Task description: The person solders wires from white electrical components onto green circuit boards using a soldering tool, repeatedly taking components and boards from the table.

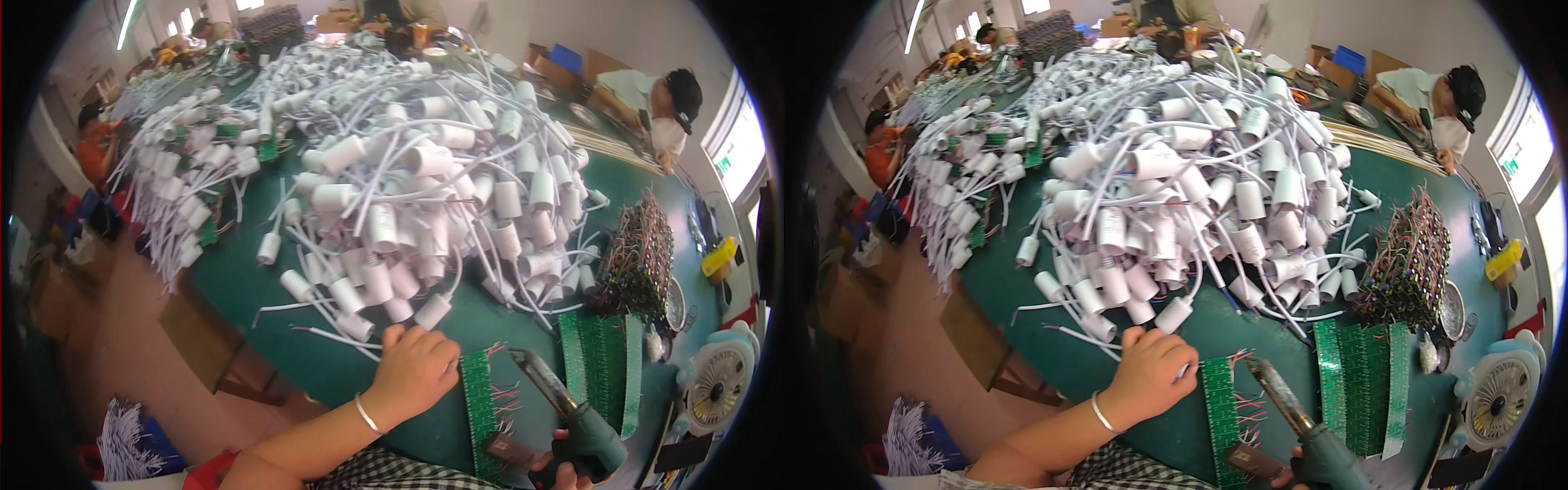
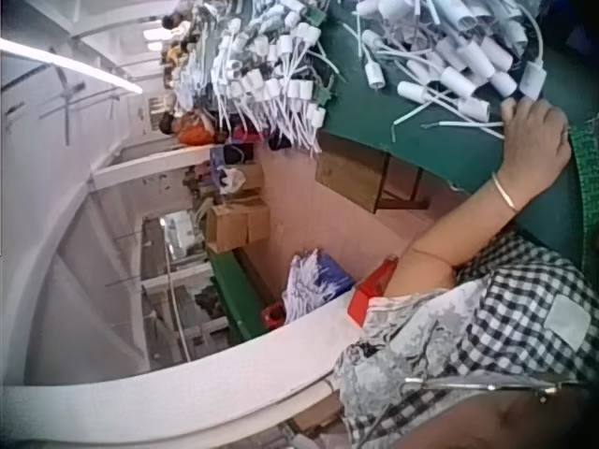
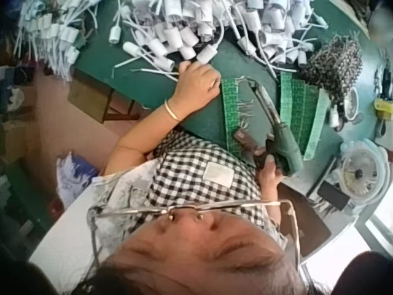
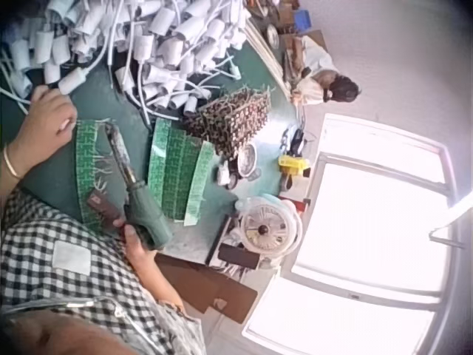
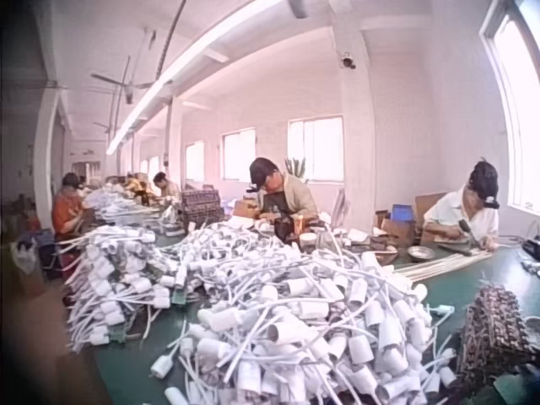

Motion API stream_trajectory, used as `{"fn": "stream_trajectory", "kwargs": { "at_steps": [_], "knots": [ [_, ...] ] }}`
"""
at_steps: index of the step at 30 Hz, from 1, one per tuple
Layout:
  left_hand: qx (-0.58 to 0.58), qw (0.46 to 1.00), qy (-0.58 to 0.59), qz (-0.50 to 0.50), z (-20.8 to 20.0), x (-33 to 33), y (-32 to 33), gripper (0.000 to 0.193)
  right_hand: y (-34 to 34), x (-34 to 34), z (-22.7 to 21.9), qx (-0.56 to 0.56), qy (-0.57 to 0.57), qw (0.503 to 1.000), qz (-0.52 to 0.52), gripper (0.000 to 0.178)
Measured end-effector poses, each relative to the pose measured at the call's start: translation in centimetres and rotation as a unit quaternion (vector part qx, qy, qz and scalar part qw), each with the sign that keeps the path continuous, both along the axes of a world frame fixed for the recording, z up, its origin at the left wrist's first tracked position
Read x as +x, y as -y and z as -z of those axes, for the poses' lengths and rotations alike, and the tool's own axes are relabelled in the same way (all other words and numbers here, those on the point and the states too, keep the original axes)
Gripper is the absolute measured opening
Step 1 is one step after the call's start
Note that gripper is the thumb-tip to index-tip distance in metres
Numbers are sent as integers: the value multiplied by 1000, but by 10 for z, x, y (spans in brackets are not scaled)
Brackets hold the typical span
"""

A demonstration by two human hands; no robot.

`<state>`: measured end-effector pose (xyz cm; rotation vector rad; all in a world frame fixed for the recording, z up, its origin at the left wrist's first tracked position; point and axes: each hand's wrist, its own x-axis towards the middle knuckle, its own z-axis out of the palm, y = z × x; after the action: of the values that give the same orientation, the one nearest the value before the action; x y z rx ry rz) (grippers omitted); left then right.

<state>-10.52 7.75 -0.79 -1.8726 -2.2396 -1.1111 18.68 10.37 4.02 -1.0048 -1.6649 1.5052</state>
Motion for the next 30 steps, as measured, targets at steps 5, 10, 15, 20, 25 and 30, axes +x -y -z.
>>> {"fn": "stream_trajectory", "kwargs": {
  "at_steps": [5, 10, 15, 20, 25, 30],
  "knots": [
    [28, 998, -40, -33, -25, 6, 18, 17, 21, 16, -5, -23, -6, 999, 47, 34],
    [92, 985, -66, -133, -31, -56, 68, 19, 32, 30, -5, -20, -24, 996, 82, 24],
    [-18, 988, -132, -82, -44, -79, 79, 28, 30, 9, -17, -75, -16, 990, 115, 28],
    [-87, 976, -197, -14, -42, -88, 59, 44, 23, 18, -12, -91, -17, 990, 110, 30],
    [66, 993, -95, -28, -39, -100, 61, 34, 8, 14, -9, -124, -9, 989, 85, 38],
    [99, 983, -150, 35, -50, -49, 47, 28, -4, 14, -4, -108, -29, 992, 60, 41]
  ]
}}
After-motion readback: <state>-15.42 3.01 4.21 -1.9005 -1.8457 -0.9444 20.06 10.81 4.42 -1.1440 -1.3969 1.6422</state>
